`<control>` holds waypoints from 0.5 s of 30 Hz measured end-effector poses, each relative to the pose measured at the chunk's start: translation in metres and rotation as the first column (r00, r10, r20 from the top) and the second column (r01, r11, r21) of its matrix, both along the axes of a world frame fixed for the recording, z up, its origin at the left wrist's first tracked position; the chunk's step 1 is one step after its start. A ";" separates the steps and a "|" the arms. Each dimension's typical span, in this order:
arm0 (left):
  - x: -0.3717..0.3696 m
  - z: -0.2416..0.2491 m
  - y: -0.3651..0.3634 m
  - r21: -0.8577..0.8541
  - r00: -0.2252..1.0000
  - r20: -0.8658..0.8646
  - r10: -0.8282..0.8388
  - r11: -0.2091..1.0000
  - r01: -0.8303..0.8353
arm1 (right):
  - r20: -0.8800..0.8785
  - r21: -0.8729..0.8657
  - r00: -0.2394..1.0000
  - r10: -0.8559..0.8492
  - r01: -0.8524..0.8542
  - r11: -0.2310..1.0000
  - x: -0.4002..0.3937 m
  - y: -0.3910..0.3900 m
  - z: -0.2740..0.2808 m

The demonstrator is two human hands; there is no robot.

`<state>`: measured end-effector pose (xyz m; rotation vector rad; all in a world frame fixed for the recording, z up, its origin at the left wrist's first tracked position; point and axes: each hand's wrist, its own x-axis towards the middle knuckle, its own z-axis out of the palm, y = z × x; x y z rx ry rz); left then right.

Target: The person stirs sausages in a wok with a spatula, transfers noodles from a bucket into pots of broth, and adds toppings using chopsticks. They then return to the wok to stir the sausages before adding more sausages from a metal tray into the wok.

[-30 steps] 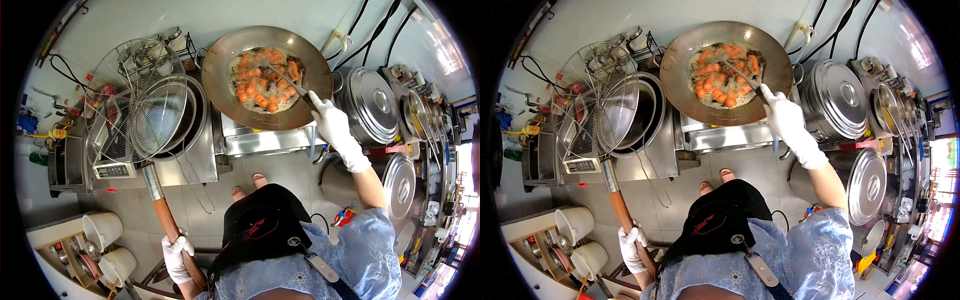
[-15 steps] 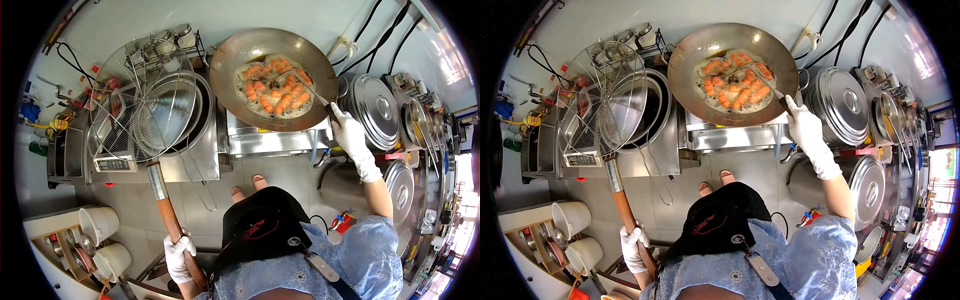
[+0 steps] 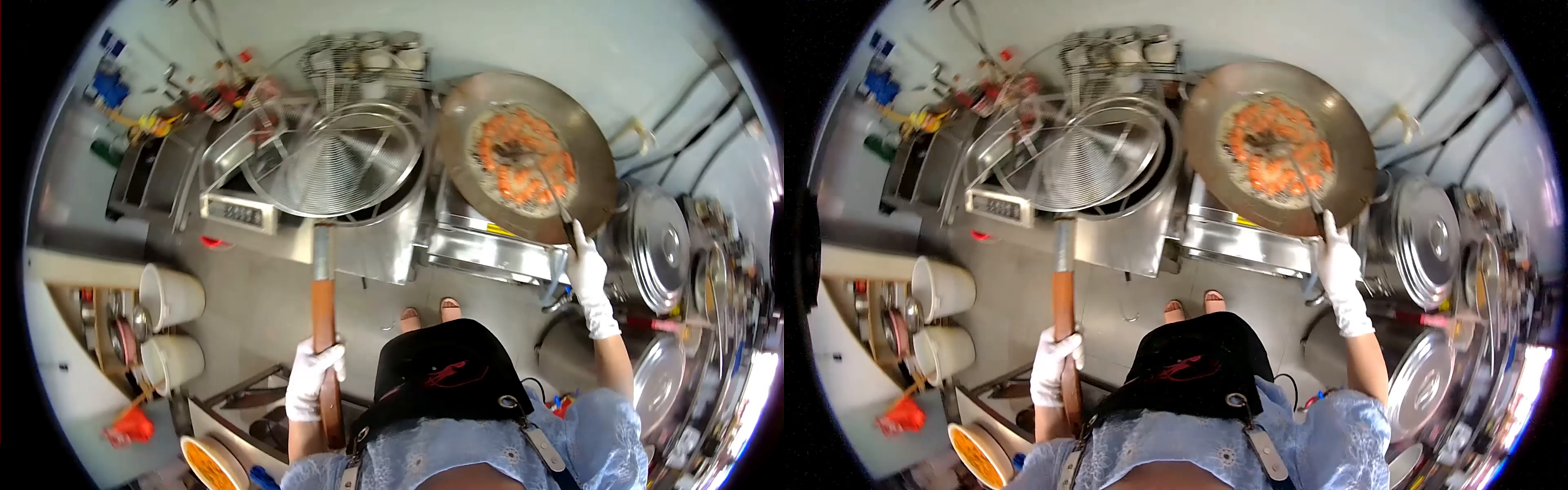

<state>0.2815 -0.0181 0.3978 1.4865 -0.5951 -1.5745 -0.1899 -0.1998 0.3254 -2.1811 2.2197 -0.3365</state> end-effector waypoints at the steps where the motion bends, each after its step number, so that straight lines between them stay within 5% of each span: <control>1: 0.000 -0.002 -0.005 -0.015 1.000 -0.006 -0.025 1.000 0.025 | -0.011 0.011 1.000 -0.019 0.019 1.000 -0.001 0.001 -0.005; 9: 0.012 -0.037 -0.042 0.020 0.996 -0.087 -0.036 0.999 0.038 | -0.089 0.033 0.996 -0.031 0.034 0.999 -0.004 0.002 0.002; 11: 0.016 -0.047 -0.053 0.041 0.992 -0.058 -0.114 0.992 0.116 | -0.106 -0.185 0.994 0.029 -0.048 0.982 -0.004 0.002 0.007; 15: 0.021 -0.058 -0.069 0.064 0.992 -0.096 -0.080 0.994 0.086 | 0.163 -0.314 0.951 0.262 -0.202 0.928 0.059 -0.011 0.064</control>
